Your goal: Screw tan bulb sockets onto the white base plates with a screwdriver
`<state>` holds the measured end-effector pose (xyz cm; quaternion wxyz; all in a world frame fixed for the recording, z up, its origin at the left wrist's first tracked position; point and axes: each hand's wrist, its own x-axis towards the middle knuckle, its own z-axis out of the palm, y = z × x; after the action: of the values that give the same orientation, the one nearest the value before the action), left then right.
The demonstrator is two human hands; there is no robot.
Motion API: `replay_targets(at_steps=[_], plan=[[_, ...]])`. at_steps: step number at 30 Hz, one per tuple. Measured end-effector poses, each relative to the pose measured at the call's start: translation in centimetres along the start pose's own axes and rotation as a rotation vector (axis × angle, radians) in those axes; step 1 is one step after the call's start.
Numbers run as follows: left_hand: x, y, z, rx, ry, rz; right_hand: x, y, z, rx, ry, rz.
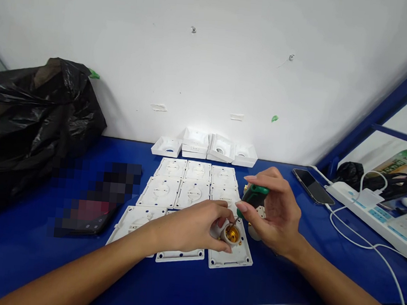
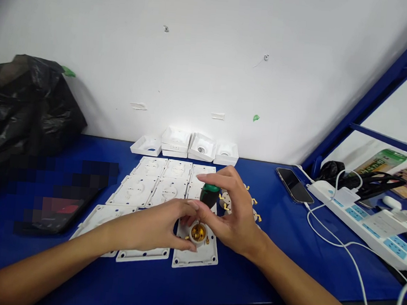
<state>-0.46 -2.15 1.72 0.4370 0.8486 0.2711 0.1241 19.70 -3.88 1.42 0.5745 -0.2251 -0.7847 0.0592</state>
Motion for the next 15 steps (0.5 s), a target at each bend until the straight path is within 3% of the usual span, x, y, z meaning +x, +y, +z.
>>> replay_targets(at_steps=[8,15], plan=[[0.10,-0.25,0.01,-0.010,-0.017,-0.016,-0.73,-0.28,0.22,0.142,-0.023,0.098],[0.16,-0.49,0.07,-0.001,-0.015,-0.006,-0.22,-0.32,-0.05,0.077,-0.004,0.069]])
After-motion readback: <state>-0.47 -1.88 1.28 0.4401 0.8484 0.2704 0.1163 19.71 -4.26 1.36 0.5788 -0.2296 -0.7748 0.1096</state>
